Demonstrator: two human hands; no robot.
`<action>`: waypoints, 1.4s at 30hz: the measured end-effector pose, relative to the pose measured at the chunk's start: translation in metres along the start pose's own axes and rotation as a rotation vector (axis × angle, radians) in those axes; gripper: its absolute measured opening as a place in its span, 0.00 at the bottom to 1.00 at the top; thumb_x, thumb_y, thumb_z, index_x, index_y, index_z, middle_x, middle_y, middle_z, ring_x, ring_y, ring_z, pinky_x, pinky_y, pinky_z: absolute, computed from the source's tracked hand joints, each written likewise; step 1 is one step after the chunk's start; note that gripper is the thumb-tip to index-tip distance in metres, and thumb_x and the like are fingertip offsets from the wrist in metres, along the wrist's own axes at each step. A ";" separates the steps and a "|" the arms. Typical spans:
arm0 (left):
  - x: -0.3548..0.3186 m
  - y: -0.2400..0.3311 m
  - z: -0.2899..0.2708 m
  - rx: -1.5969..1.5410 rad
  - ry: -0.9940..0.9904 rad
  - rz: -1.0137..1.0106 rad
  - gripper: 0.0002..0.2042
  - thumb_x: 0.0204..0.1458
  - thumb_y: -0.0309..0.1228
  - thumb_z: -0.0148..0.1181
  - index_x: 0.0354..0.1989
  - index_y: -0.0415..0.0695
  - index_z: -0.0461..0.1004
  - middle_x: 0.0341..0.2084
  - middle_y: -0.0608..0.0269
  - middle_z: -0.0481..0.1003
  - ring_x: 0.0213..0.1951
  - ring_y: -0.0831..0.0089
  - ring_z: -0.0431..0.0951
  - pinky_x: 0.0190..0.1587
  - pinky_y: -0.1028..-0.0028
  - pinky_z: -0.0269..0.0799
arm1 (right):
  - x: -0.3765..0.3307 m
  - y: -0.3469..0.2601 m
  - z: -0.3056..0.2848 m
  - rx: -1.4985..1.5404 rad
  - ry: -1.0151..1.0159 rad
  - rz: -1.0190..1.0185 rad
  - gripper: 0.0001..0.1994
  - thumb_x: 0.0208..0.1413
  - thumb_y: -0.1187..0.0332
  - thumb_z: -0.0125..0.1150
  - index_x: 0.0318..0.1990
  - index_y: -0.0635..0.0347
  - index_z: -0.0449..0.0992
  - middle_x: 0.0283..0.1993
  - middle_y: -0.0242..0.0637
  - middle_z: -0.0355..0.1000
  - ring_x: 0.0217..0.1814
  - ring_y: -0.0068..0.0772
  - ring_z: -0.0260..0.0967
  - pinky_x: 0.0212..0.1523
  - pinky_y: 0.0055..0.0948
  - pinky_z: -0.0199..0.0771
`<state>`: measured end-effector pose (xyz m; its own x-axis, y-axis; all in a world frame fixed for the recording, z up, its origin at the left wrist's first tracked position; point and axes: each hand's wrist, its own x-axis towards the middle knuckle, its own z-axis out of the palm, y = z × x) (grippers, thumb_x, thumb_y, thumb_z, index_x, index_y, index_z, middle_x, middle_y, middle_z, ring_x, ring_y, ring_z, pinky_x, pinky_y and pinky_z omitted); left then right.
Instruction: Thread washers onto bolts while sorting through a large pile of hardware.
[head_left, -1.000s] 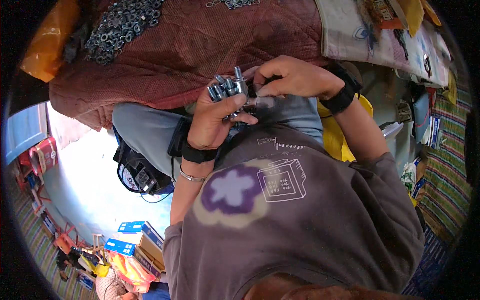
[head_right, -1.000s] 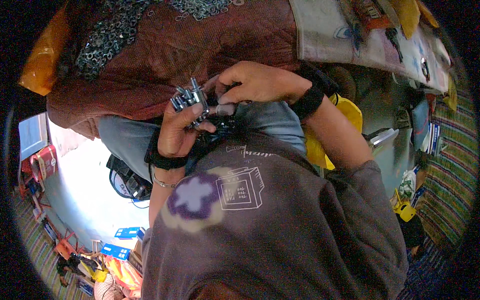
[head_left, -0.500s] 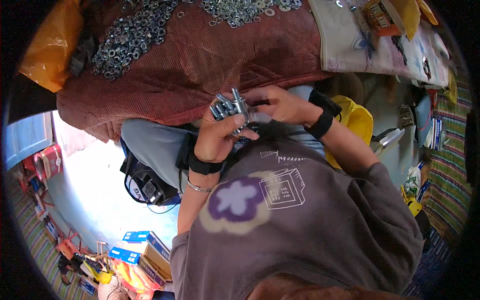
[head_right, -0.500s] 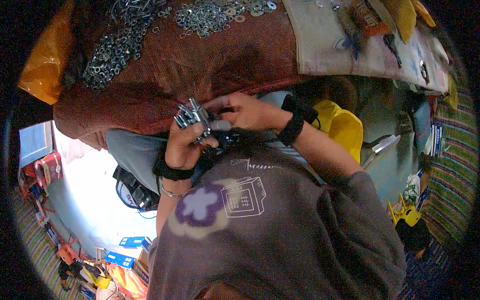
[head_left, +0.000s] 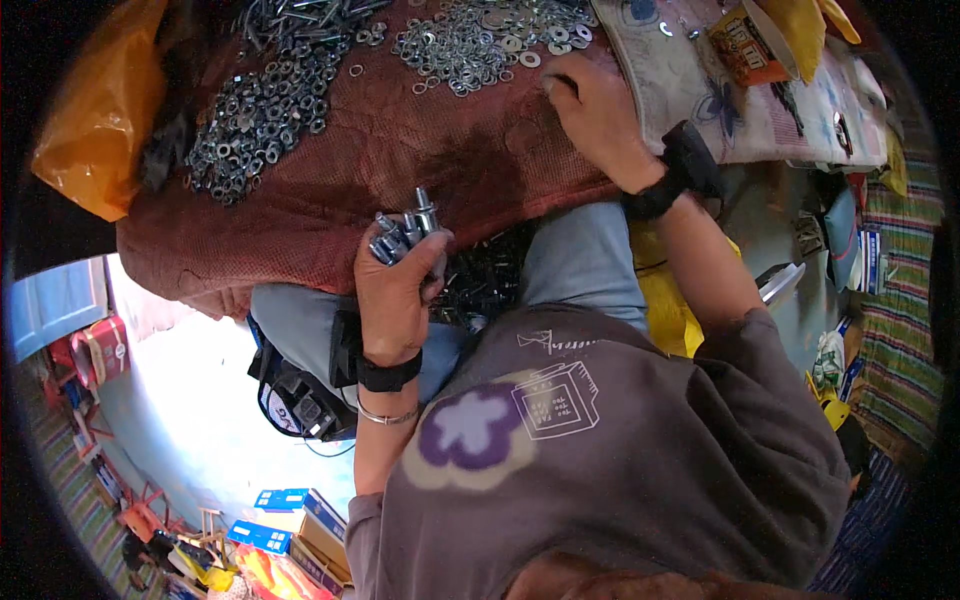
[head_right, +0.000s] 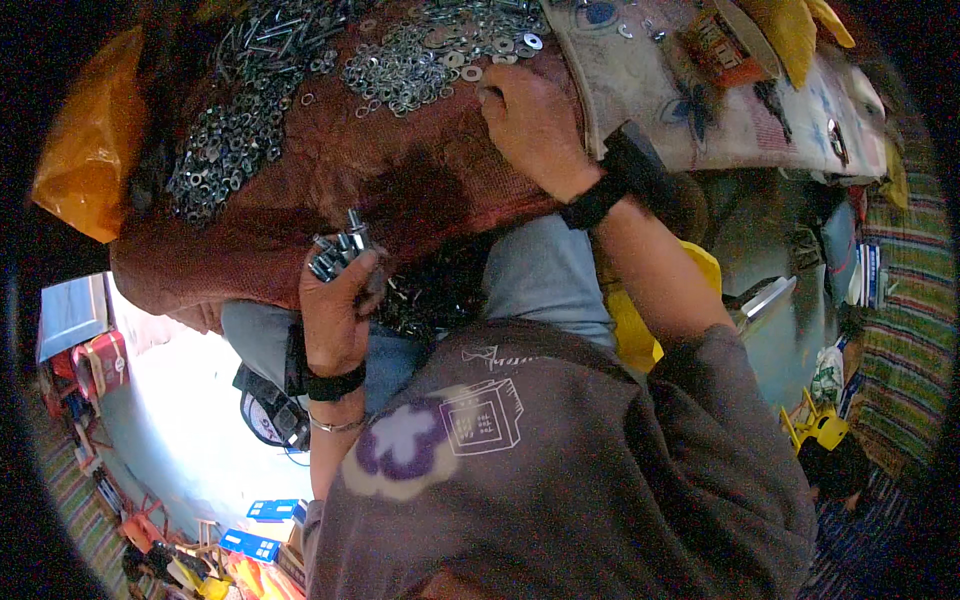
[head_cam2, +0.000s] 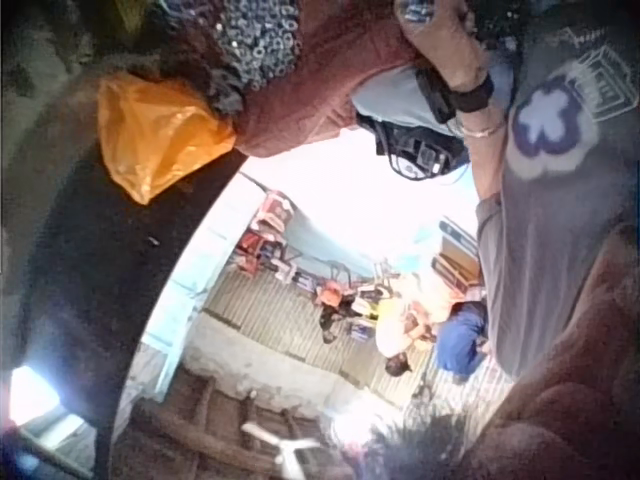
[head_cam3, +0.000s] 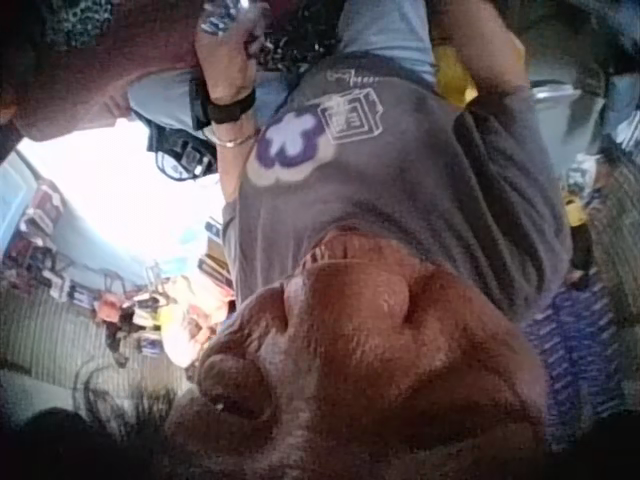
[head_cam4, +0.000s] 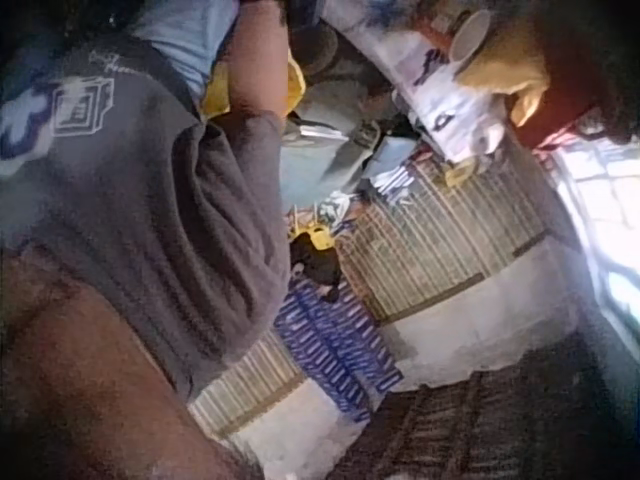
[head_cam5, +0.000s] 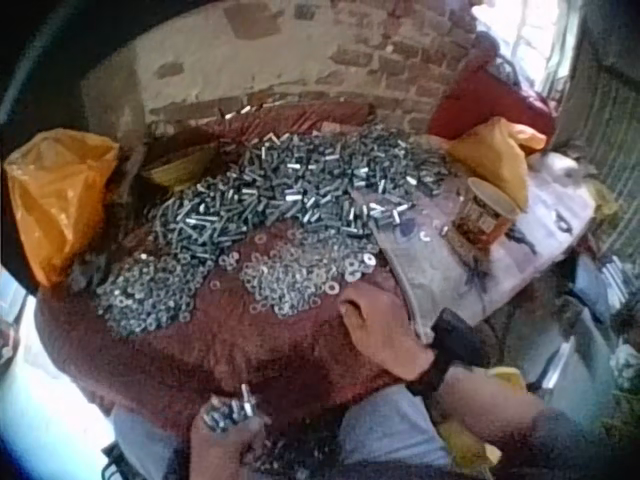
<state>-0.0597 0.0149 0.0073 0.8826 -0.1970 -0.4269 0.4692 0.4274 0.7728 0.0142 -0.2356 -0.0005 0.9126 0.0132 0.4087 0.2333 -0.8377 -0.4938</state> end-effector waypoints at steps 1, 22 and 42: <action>0.002 0.000 -0.002 0.028 0.028 0.027 0.12 0.44 0.19 0.60 0.35 0.43 0.65 0.23 0.65 0.72 0.18 0.84 0.67 0.14 0.85 0.58 | 0.005 0.002 0.001 -0.065 0.075 -0.030 0.09 0.49 0.69 0.53 0.36 0.63 0.72 0.33 0.47 0.71 0.35 0.48 0.69 0.36 0.39 0.68; 0.036 -0.011 -0.003 0.211 0.030 0.095 0.09 0.45 0.20 0.59 0.33 0.39 0.67 0.20 0.66 0.71 0.19 0.82 0.70 0.19 0.83 0.65 | 0.024 0.011 0.007 -0.098 -0.032 0.009 0.13 0.48 0.62 0.57 0.36 0.61 0.74 0.34 0.47 0.72 0.37 0.51 0.70 0.38 0.40 0.69; 0.039 -0.017 -0.003 0.021 0.092 0.145 0.13 0.43 0.20 0.62 0.36 0.40 0.66 0.23 0.65 0.72 0.22 0.78 0.72 0.20 0.79 0.70 | 0.021 -0.024 0.013 -0.238 0.086 -0.031 0.12 0.46 0.68 0.58 0.38 0.64 0.71 0.38 0.49 0.69 0.41 0.52 0.66 0.41 0.41 0.66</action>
<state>-0.0330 0.0028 -0.0240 0.9349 -0.0526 -0.3511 0.3389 0.4268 0.8384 0.0321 -0.2077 0.0098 0.8719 0.0031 0.4897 0.1657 -0.9428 -0.2892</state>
